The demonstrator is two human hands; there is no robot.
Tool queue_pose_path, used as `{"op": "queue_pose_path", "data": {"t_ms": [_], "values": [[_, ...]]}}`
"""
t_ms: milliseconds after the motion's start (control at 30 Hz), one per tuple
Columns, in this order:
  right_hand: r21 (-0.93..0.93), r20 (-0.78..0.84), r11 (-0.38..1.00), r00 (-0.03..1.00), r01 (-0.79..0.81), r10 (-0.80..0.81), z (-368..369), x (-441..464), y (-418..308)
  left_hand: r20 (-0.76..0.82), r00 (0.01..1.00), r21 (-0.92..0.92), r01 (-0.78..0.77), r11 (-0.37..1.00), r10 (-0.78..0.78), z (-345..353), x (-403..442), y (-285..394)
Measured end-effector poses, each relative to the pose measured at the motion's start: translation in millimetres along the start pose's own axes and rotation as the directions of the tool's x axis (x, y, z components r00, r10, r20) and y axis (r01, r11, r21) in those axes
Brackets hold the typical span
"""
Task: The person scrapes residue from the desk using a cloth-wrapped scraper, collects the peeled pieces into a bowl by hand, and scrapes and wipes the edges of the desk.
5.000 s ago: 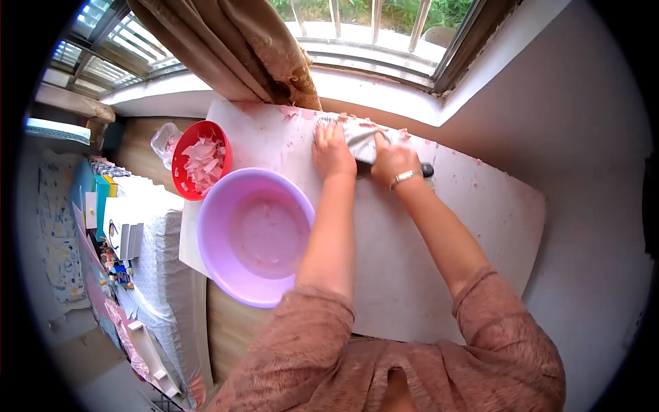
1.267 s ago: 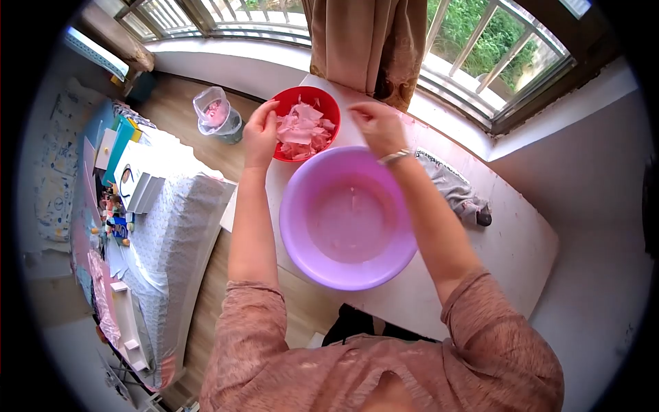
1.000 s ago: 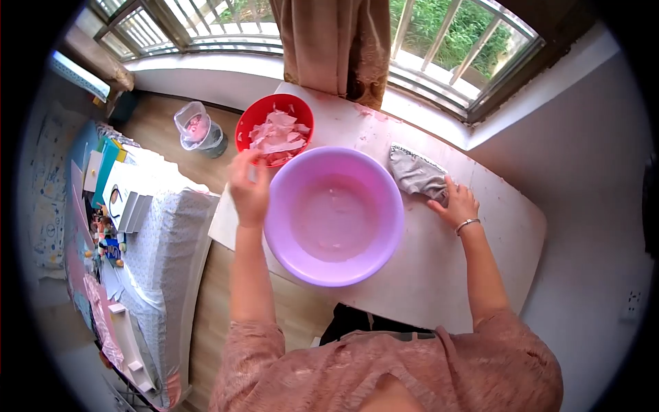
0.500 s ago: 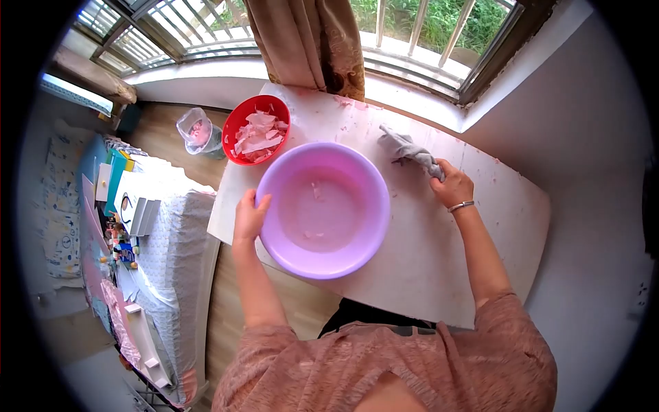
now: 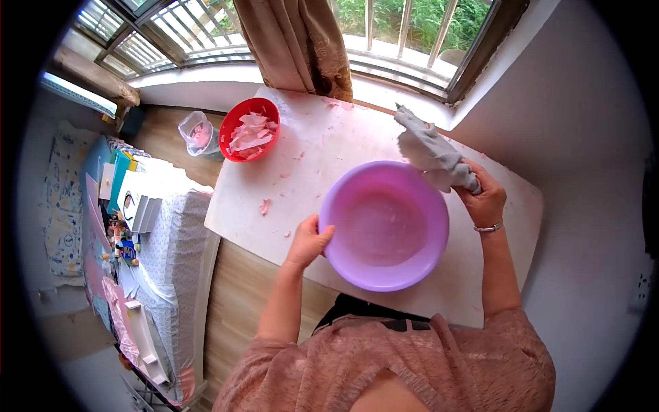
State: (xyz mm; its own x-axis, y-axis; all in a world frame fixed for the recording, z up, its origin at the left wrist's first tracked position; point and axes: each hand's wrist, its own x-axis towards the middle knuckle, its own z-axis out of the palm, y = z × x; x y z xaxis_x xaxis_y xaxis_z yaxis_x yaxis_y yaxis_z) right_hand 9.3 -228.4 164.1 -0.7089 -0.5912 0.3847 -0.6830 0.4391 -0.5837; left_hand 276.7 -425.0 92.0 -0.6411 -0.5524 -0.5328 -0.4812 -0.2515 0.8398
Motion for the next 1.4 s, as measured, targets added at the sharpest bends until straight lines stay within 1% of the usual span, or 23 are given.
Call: {"op": "queue_pose_path", "data": {"t_ms": [100, 133, 233, 300, 333, 433, 467, 533, 567, 600, 667, 733, 767, 800, 833, 867, 933, 1000, 1100, 1233, 1300, 1333, 1400], "values": [[0.029, -0.096, 0.984, 0.980, 0.176, -0.172, -22.5, -5.8, -0.9, 0.060, 0.998, 0.045, -0.016, 0.999, 0.013, 36.7, -6.9, 5.6], [0.115, -0.091, 0.981, 0.985, 0.155, -0.145, -29.2, -7.0, -4.4, 0.062, 0.998, 0.057, -0.016, 0.998, 0.012, 47.6, -8.5, 5.9], [0.170, -0.079, 0.974, 0.987, 0.150, -0.138, -43.7, -8.3, -6.9, 0.045, 0.997, 0.131, -0.070, 0.989, 0.064, 77.2, -5.1, 0.9], [0.235, -0.118, 0.970, 0.993, 0.056, -0.029, -49.8, -5.0, -15.2, 0.040, 0.994, 0.164, -0.107, 0.981, 0.101, 92.0, -4.0, 1.5], [0.239, -0.108, 0.969, 0.994, 0.058, -0.033, -51.2, -2.6, -20.7, 0.054, 0.989, 0.203, -0.146, 0.968, 0.138, 99.1, -4.7, 0.8], [0.329, -0.175, 0.938, 0.983, 0.109, -0.053, -44.3, 3.4, -38.4, 0.092, 0.983, 0.134, -0.170, 0.976, 0.159, 118.1, -6.8, 1.4], [0.326, -0.171, 0.939, 0.984, 0.109, -0.054, -37.3, 3.4, -46.1, 0.092, 0.983, 0.130, -0.169, 0.977, 0.158, 128.7, -5.5, -3.5], [0.332, -0.160, 0.930, 0.981, 0.156, -0.107, -19.6, 4.2, -67.5, 0.080, 0.936, 0.233, -0.352, 0.907, 0.343, 142.1, -0.4, -12.8], [0.335, -0.120, 0.930, 0.986, 0.150, -0.116, -12.1, 4.7, -75.1, 0.078, 0.936, 0.235, -0.352, 0.906, 0.344, 142.2, 3.5, -14.9], [0.339, -0.118, 0.929, 0.986, 0.151, -0.117, -5.5, 3.8, -83.8, 0.151, 0.936, 0.207, -0.346, 0.915, 0.319, 138.9, 4.6, -13.4], [0.139, -0.025, 0.978, 0.988, 0.153, -0.151, 7.4, 2.4, -100.3, 0.222, 0.930, 0.180, -0.333, 0.926, 0.292, 122.0, 4.2, -14.7], [0.077, -0.042, 0.977, 0.979, 0.200, -0.198, 24.9, 0.8, -107.3, 0.380, 0.858, 0.291, -0.466, 0.836, 0.346, 89.7, -7.3, 2.9], [-0.002, 0.015, 0.972, 0.972, 0.236, -0.236, 32.0, -0.5, -111.7, 0.358, 0.866, 0.380, -0.477, 0.792, 0.349, 69.7, -15.3, 13.6], [-0.084, 0.075, 0.959, 0.961, 0.270, -0.264, 38.7, -2.6, -114.4, 0.243, 0.834, 0.355, -0.551, 0.755, 0.495, 54.4, -18.5, 12.3], [-0.118, 0.095, 0.947, 0.952, 0.299, -0.289, 48.6, -5.6, -112.7, 0.123, 0.773, 0.335, -0.623, 0.707, 0.623, 37.8, -22.1, 15.5], [-0.170, 0.100, 0.934, 0.949, 0.313, -0.300, 61.0, -9.1, -111.7, 0.057, 0.599, 0.416, -0.742, 0.526, 0.799, 17.9, -23.8, 20.5], [-0.206, 0.138, 0.934, 0.954, 0.292, -0.267, 84.1, -16.4, -111.1, -0.004, 0.432, 0.508, -0.776, 0.373, 0.902, -13.0, -18.3, 29.8], [-0.262, 0.153, 0.925, 0.958, 0.275, -0.242, 105.5, -21.3, -110.9, 0.044, 0.384, 0.628, -0.729, 0.274, 0.922, -30.4, -7.3, 45.0], [-0.341, 0.159, 0.896, 0.957, 0.285, -0.244, 135.2, -23.5, -109.0, 0.189, 0.420, 0.687, -0.703, 0.186, 0.888, -38.0, 37.5, 49.2], [-0.419, 0.128, 0.861, 0.958, 0.287, -0.258, 174.0, -17.3, -88.5, 0.313, 0.414, 0.677, -0.728, 0.105, 0.855, -48.2, 116.0, 30.0], [-0.409, 0.131, 0.875, 0.966, 0.258, -0.223, 193.3, -14.8, -76.7, 0.370, 0.637, 0.687, -0.677, 0.263, 0.676, -49.0, 139.9, 31.6], [-0.415, 0.129, 0.875, 0.968, 0.250, -0.216, 202.5, -14.1, -73.5, 0.377, 0.634, 0.681, -0.684, 0.262, 0.675, -46.3, 149.6, 28.8], [-0.512, 0.089, 0.852, 0.993, 0.110, -0.075, 218.5, -7.5, -71.5, 0.405, 0.598, 0.753, -0.647, 0.119, 0.691, -40.0, 169.8, 23.0]]}}
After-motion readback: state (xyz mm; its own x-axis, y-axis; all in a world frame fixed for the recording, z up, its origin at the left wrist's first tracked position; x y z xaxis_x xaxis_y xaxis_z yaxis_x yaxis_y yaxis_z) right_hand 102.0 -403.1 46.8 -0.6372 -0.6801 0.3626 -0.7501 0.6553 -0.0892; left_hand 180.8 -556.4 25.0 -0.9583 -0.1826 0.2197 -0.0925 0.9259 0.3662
